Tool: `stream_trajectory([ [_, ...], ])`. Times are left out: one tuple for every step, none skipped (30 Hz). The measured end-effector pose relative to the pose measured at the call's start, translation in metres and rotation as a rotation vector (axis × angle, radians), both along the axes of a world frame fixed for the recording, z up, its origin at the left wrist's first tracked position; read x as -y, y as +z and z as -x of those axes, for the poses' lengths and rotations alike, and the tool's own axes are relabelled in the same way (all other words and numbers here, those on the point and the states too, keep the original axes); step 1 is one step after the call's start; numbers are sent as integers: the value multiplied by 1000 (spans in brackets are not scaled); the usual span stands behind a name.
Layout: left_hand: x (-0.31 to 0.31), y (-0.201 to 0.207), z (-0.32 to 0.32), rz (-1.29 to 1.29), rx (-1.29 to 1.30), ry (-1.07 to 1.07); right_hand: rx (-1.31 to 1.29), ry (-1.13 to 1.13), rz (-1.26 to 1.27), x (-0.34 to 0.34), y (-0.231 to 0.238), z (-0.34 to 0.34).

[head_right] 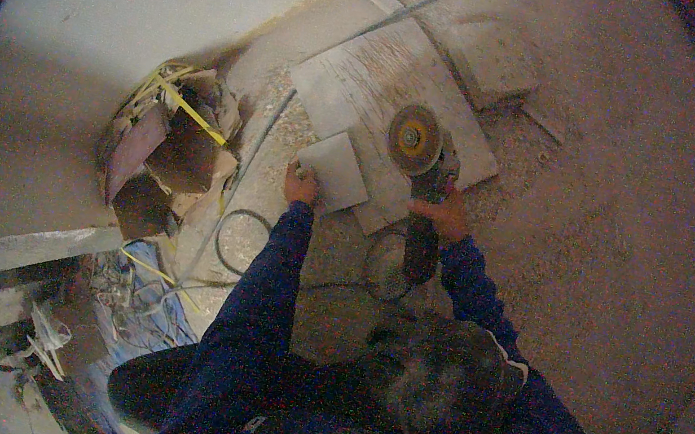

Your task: The person uses an angle grinder to smooth the edges of a white tile. They hold the tile with one hand and operate the grinder with the other, rotating the tile to grind different sides. The person briefly inspects the tile before continuing to grind another edge.

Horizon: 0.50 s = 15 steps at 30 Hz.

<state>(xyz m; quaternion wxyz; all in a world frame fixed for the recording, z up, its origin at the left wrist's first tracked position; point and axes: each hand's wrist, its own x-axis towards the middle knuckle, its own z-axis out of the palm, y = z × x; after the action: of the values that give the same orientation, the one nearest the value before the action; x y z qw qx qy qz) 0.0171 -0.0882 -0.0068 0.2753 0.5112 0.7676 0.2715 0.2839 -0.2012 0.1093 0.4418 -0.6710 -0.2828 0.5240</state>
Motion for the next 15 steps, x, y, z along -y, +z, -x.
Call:
stream_trajectory([
  [0,0,0,11,31,10,-3,-6,-10,-1,8,3],
  [1,1,0,39,40,16,-5,-11,-20,-2,13,4],
  [1,3,1,67,49,22,-58,-18,-59,-3,15,5],
  [2,5,1,78,49,32,-124,-1,-108,-3,13,5],
  [4,8,2,70,60,43,-141,-18,-79,-3,9,4],
  [8,12,2,43,61,57,-173,-12,-63,-2,1,0],
  [13,18,2,47,86,65,-217,5,-77,-2,-8,-3],
  [21,25,1,-43,24,15,-139,0,-25,-1,-19,-6],
  [32,33,-2,-104,-9,-41,-70,7,-5,-2,-30,-9],
  [44,41,-7,-108,-40,-90,12,-11,41,-3,-40,-11],
  [56,51,-14,-34,171,-215,-62,-10,29,-4,-48,-12],
  [70,60,-23,76,383,-325,-125,-30,44,-7,-53,-12],
  [82,67,-39,256,539,-384,-113,20,27,-7,-54,-14],
  [93,74,-57,361,735,-450,34,137,-78,-8,-52,-12],
  [104,80,-74,356,802,-515,262,320,-211,-9,-46,-14],
])
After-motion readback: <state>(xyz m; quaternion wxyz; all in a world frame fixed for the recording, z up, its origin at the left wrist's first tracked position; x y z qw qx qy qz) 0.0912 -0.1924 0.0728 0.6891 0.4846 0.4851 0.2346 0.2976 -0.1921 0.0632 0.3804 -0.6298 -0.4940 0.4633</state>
